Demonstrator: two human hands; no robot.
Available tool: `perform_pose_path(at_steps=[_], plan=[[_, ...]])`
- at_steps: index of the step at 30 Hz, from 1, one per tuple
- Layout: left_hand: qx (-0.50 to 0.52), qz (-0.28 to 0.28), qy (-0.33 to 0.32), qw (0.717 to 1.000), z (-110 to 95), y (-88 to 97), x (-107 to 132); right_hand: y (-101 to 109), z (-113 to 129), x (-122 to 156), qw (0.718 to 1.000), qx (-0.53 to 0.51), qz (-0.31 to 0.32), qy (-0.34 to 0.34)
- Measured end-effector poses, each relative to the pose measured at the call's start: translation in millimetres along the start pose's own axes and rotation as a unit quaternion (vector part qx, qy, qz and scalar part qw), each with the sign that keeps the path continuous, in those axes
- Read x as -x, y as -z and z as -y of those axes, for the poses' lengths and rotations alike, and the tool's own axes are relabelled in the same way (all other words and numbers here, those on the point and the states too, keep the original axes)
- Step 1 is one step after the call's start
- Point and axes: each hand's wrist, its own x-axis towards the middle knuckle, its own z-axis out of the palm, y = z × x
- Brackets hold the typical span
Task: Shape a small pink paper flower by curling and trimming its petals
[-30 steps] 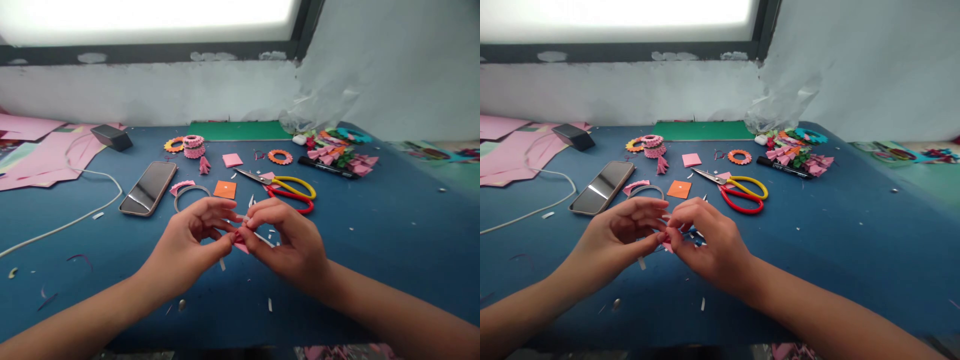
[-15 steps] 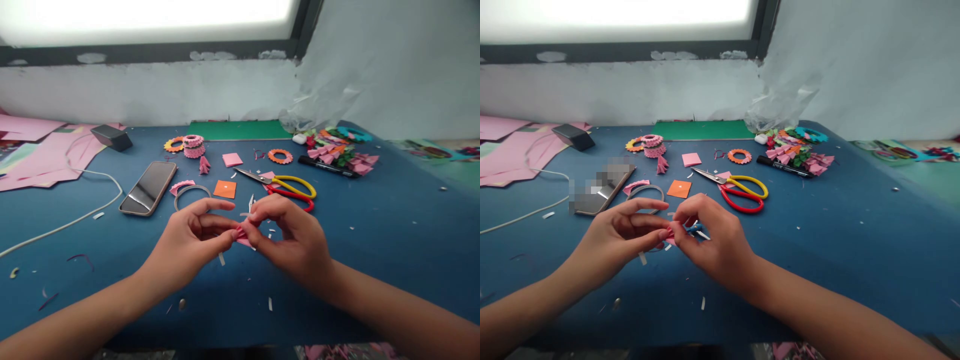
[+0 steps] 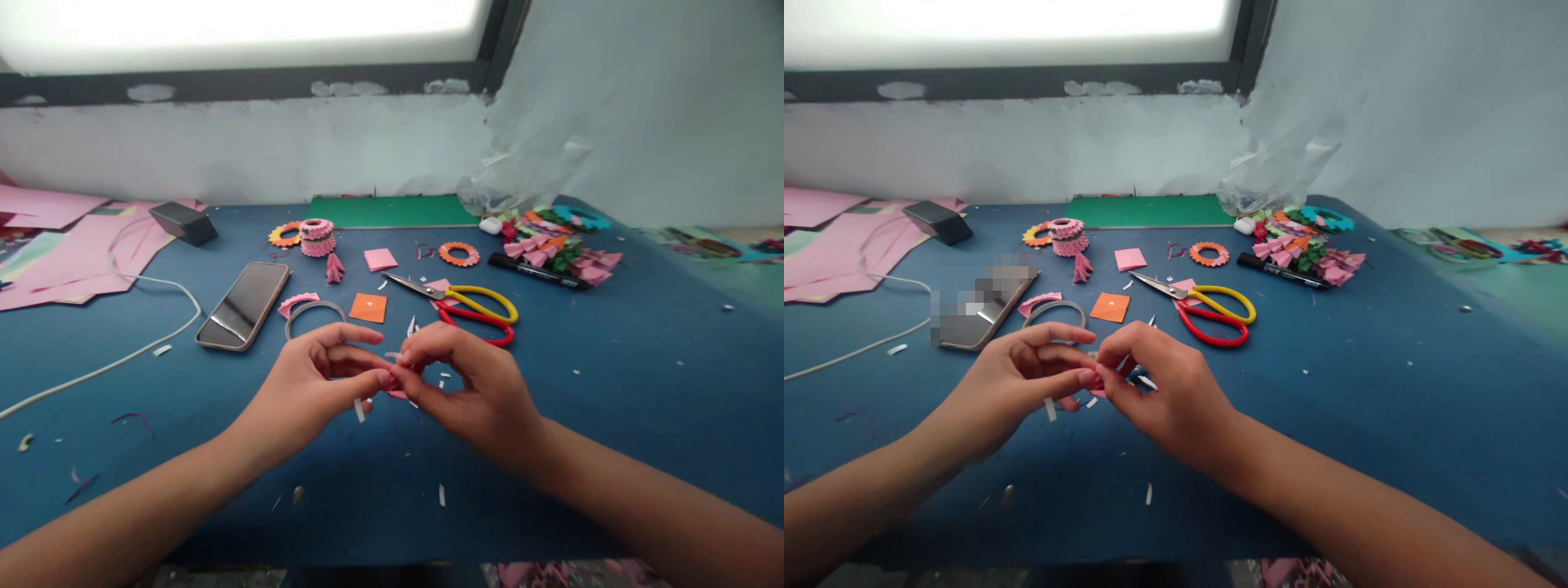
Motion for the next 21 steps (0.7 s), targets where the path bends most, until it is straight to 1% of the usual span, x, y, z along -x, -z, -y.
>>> perform_pose_path(at_steps=[2,4,7,14,21], plan=[[0.005,0.002,-0.003,1.000,2.1,0.6,-0.9,-0.6,-0.1,-0.2,1.000,-0.005,0.002,-0.009],[0.002,0.003,0.000,1.000,3.7,1.4,-1.8,-0.5,-0.3,-0.4,1.000,-0.002,0.000,-0.004],[-0.012,-0.002,0.008,1.000,4.6,1.8,-2.6,0.8,-0.4,-0.5,1.000,0.011,0.000,0.023],[-0.031,-0.016,0.003,0.999,1.7,0.3,-0.9,4.2,3.0,-2.7,0.996,0.019,0.032,0.077],[-0.008,-0.014,0.036,0.999,-0.2,0.8,-0.2,5.3,3.5,-3.7,0.988,0.074,0.059,0.125]])
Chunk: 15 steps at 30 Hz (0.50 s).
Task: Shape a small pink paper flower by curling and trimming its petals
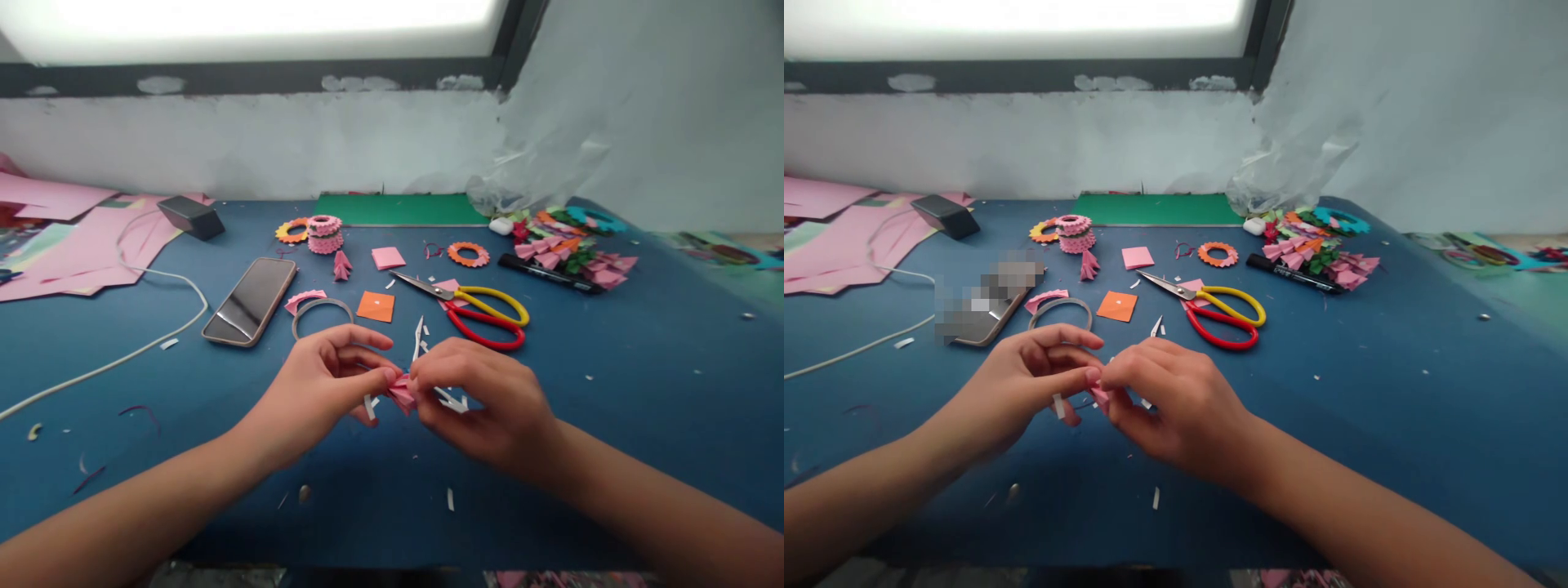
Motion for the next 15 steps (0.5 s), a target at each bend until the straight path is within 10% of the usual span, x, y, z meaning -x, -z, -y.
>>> perform_pose_path(at_steps=[15], plan=[[0.091,0.032,0.054,0.994,-0.8,-1.2,2.5,1.5,-2.5,3.2,0.999,0.046,-0.007,0.010]])
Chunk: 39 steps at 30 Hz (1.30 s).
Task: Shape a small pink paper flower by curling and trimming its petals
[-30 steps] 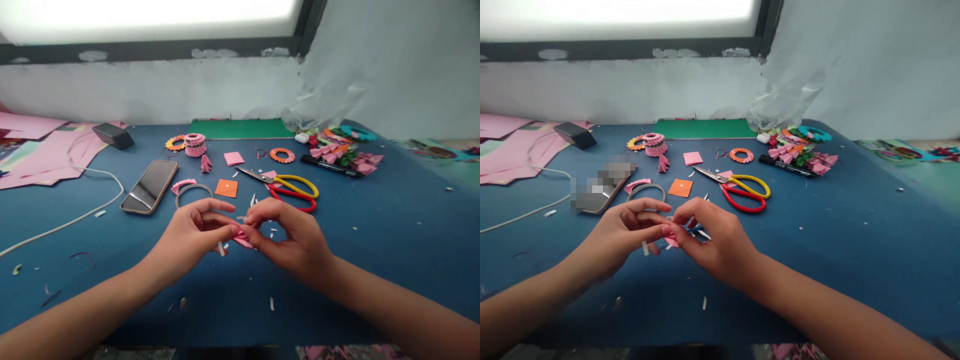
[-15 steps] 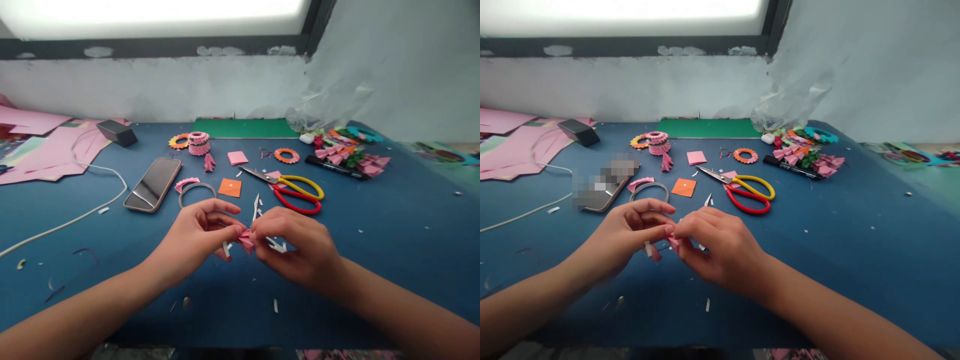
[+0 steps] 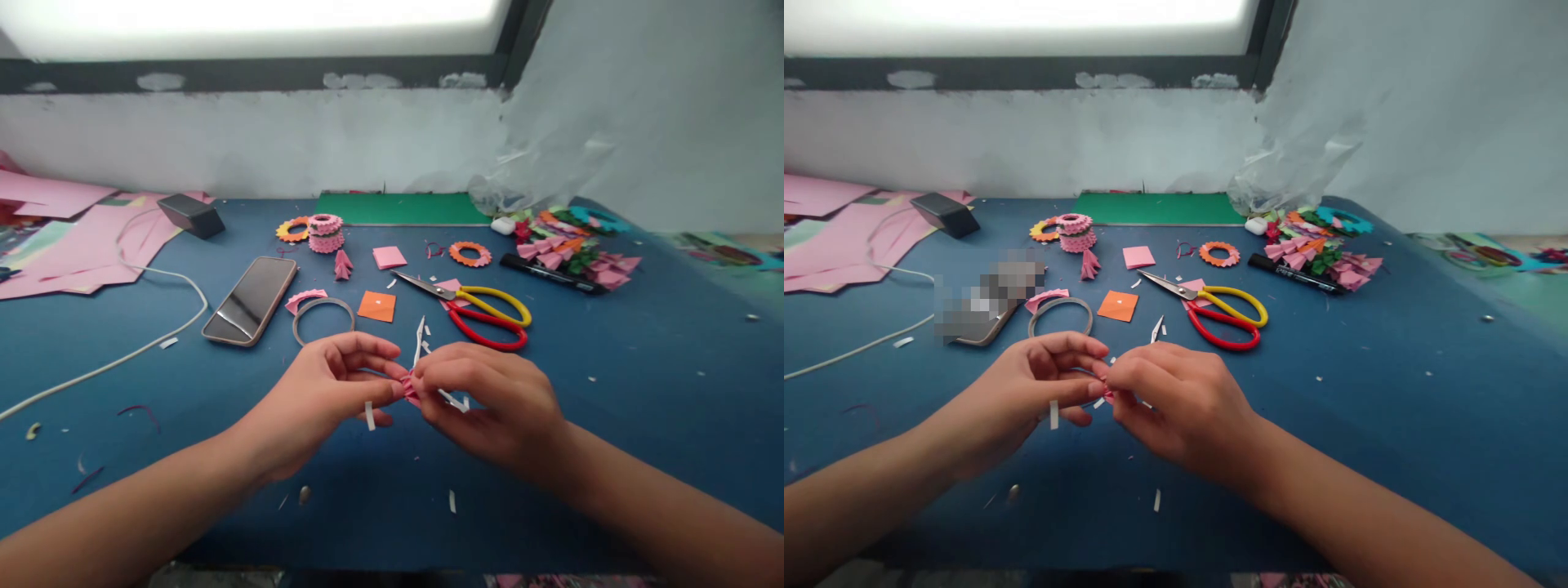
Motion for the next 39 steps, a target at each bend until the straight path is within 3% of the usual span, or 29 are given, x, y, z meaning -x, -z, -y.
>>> perform_pose_path(at_steps=[6,19,30,39], plan=[[0.002,-0.008,-0.005,1.000,0,0.6,0,1,0,1,1.000,0.018,0.006,0.010],[0.016,-0.025,-0.010,1.000,1,0.0,1,12,3,-2,0.985,0.094,0.040,0.137],[-0.074,-0.031,-0.091,0.993,2,0.8,2,6,0,2,0.992,0.090,0.033,0.084],[-0.157,-0.054,-0.116,0.979,0,-1.2,6,4,-3,2,0.993,0.091,0.060,0.050]])
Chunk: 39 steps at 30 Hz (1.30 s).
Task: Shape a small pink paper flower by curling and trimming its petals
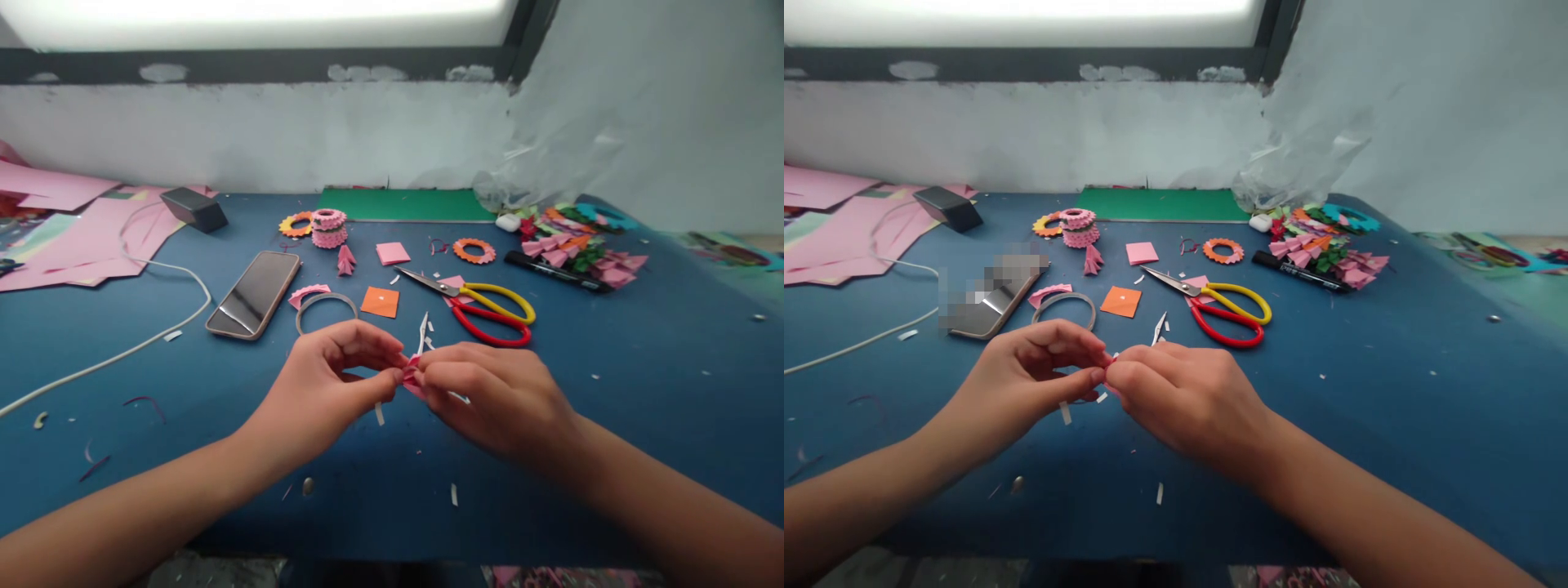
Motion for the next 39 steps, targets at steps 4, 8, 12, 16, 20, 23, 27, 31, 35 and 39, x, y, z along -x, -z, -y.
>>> perform_pose_path(at_steps=[4,8,12,16,20,23,27,31,35,39], plan=[[-0.015,-0.001,-0.006,1.000,0,0.0,0,0,0,0,1.000,-0.001,0.009,0.002],[-0.005,0.004,0.005,1.000,0,-0.1,-1,0,-1,0,1.000,-0.004,0.003,0.008],[0.011,0.010,0.013,1.000,-1,-0.5,-2,2,-1,0,0.998,0.035,0.021,0.037],[0.009,0.011,0.017,1.000,-1,-0.8,-2,4,0,-1,0.995,0.067,0.034,0.064],[0.004,0.009,0.013,1.000,0,-1.1,-2,4,1,-3,0.994,0.076,0.033,0.067],[-0.003,0.002,0.004,1.000,0,-1.5,-2,3,2,-3,0.994,0.085,0.030,0.060],[-0.031,-0.019,-0.025,0.999,1,-2.8,-1,2,3,-3,0.994,0.097,0.020,0.049],[-0.058,-0.031,-0.051,0.997,1,-4.6,1,2,4,-4,0.992,0.121,0.006,0.043],[-0.077,-0.040,-0.068,0.994,0,-6.2,2,2,5,-6,0.988,0.145,0.000,0.057],[-0.082,-0.040,-0.074,0.993,-1,-7.5,2,5,8,-10,0.981,0.176,-0.001,0.080]])
